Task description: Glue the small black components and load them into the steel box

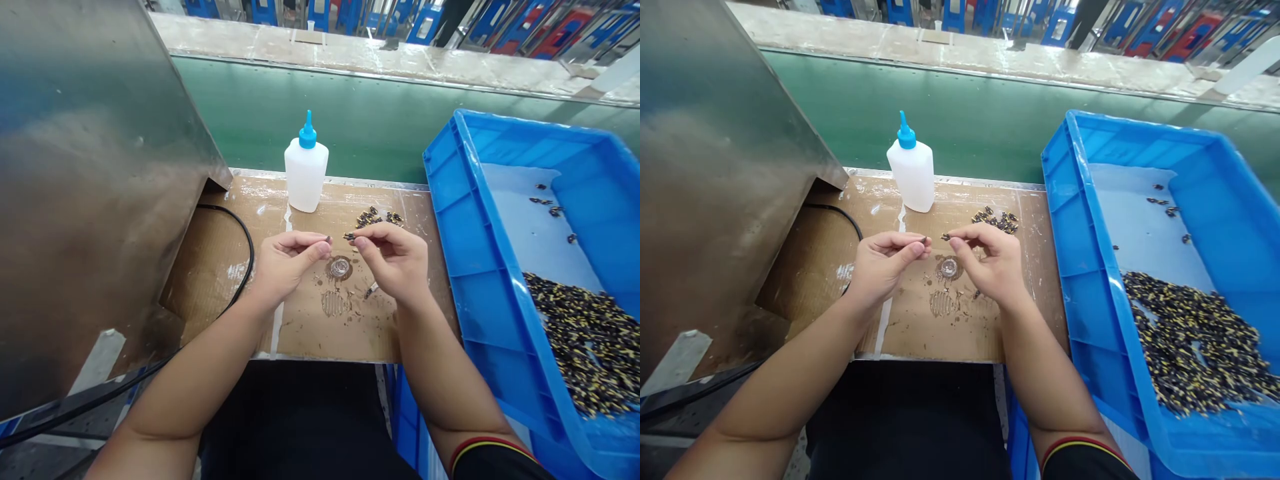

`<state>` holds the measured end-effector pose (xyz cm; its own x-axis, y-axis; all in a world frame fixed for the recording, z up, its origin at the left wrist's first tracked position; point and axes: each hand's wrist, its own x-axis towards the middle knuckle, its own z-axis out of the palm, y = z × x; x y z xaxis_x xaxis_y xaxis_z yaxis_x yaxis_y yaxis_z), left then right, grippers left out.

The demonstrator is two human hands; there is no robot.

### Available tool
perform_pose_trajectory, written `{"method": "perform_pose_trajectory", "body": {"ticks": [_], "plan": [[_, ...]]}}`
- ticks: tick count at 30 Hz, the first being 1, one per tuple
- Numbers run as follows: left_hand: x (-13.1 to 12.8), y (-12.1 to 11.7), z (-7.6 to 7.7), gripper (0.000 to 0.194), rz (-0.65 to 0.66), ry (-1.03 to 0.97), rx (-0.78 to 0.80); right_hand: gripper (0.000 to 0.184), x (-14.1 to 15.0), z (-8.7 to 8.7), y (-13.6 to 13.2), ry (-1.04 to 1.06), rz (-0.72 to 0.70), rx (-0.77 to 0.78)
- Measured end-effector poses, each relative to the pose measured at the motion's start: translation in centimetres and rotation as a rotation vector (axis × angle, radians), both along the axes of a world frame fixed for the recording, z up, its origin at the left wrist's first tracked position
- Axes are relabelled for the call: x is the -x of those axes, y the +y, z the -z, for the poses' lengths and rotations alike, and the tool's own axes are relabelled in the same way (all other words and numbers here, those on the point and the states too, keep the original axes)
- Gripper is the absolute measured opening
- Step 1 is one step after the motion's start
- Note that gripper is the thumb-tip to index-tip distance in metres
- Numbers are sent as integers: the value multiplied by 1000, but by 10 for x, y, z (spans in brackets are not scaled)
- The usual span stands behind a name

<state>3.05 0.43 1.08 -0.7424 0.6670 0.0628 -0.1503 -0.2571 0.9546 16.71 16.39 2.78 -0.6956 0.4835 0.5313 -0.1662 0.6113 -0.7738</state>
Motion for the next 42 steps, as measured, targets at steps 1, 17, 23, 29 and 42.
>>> {"method": "perform_pose_trajectory", "body": {"ticks": [1,17,23,29,42], "plan": [[3,0,0,20,-23,7,-13,7,-4,-3,7,-75,-23,-28],[10,-3,-4,21,-66,76,-24,15,-14,-13,32,-419,-334,-164],[12,-1,-3,21,-102,104,-57,18,-12,-10,28,-388,-340,-321],[14,-1,-2,20,-110,140,-60,15,-12,-10,25,-399,-348,-335],[14,-3,-6,23,-104,155,-35,14,-13,-9,27,-416,-330,-365]]}}
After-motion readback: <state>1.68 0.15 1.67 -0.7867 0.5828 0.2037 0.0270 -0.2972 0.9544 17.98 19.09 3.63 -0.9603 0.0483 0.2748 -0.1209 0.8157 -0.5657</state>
